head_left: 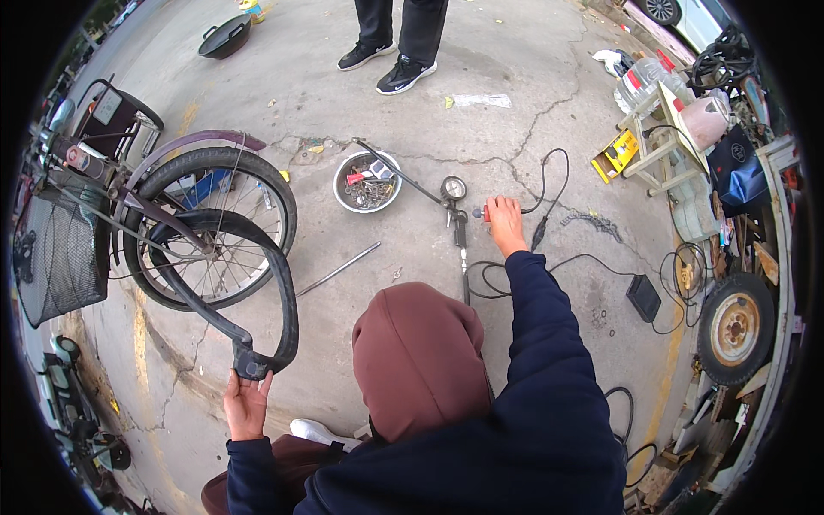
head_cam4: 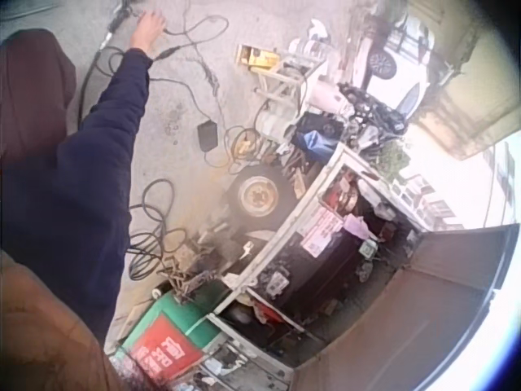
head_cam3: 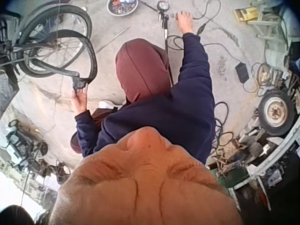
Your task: The person sits and uses a red electric heat gun to warm a section of a bicycle inner tube. They then apply glue from a tube to the heated area and rub it in with a finger. The inner tube is held and rotated during the process.
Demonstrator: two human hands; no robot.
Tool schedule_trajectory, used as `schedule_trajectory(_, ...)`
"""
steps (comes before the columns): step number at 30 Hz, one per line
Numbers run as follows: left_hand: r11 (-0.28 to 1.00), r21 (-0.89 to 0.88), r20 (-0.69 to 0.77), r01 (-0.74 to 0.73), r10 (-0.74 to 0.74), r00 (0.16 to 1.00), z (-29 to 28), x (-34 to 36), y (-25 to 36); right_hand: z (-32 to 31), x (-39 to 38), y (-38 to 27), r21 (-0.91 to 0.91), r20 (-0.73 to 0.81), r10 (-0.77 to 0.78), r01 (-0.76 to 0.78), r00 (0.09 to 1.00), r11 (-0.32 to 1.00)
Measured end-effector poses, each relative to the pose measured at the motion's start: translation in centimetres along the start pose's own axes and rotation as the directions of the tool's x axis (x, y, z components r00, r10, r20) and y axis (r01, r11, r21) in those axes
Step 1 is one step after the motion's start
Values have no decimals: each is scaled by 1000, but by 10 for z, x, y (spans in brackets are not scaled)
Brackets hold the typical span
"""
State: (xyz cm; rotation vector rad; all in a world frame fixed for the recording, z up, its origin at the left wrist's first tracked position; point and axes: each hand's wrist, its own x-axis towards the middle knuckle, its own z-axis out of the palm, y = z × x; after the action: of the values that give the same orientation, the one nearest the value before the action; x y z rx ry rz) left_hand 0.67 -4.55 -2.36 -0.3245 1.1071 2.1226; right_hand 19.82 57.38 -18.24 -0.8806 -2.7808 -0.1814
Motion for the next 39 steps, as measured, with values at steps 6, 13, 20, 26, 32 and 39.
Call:
schedule_trajectory(6, 999, -24, -53, -39, 38, 998, -7, -5, -11, 68, 17, 12, 43, 146, 170, -178, 975, 983)
schedule_trajectory(13, 998, -45, -146, -41, 35, 989, -9, -10, -25, 89, 33, 24, -43, 178, 151, -146, 972, 988)
schedule_trajectory(20, 992, -114, -198, -56, 33, 980, -13, -11, -29, 68, 59, -2, -155, 320, 199, -156, 926, 976)
schedule_trajectory(26, 984, -170, -225, -51, 12, 974, -12, -8, -34, 58, 123, -111, 285, 88, -88, 60, 992, 957)
schedule_trajectory(32, 972, -228, -241, -47, -10, 970, -11, -10, -41, 82, 173, -218, 259, 144, -363, 319, 920, 911)
schedule_trajectory(39, 977, -210, -285, -37, -26, 958, -12, -10, -39, 116, 184, -285, 30, 110, -336, 335, 935, 942)
